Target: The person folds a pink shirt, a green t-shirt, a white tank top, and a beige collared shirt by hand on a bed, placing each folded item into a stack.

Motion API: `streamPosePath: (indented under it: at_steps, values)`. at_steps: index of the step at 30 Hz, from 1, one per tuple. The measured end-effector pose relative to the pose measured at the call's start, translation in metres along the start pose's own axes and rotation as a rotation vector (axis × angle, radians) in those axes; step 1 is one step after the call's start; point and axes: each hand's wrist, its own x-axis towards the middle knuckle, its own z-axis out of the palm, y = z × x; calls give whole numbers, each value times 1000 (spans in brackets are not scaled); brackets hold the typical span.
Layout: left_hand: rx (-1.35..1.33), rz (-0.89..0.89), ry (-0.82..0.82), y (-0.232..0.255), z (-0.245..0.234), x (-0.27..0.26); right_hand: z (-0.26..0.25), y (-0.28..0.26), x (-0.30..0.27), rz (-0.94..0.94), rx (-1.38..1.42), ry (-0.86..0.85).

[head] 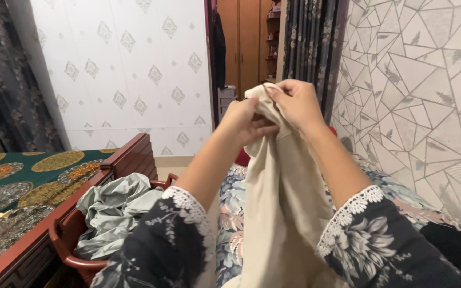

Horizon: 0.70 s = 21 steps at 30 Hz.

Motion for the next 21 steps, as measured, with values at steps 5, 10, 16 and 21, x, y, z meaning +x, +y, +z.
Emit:
streamPosePath:
  at_steps: [5,10,16,21]
  values:
    - [56,-24,16,8,-3,-12,-16,-15,-3,-170,-105,-405]
    - [292,-6,-77,5,-10,4,-36,-34,-23,-13,-84,-624]
    - [261,302,35,0,-15,37,-35,-25,-77,217,-7,-527]
    - [413,530,100,23,-23,39,-41,12,-129,-114,-476,-104]
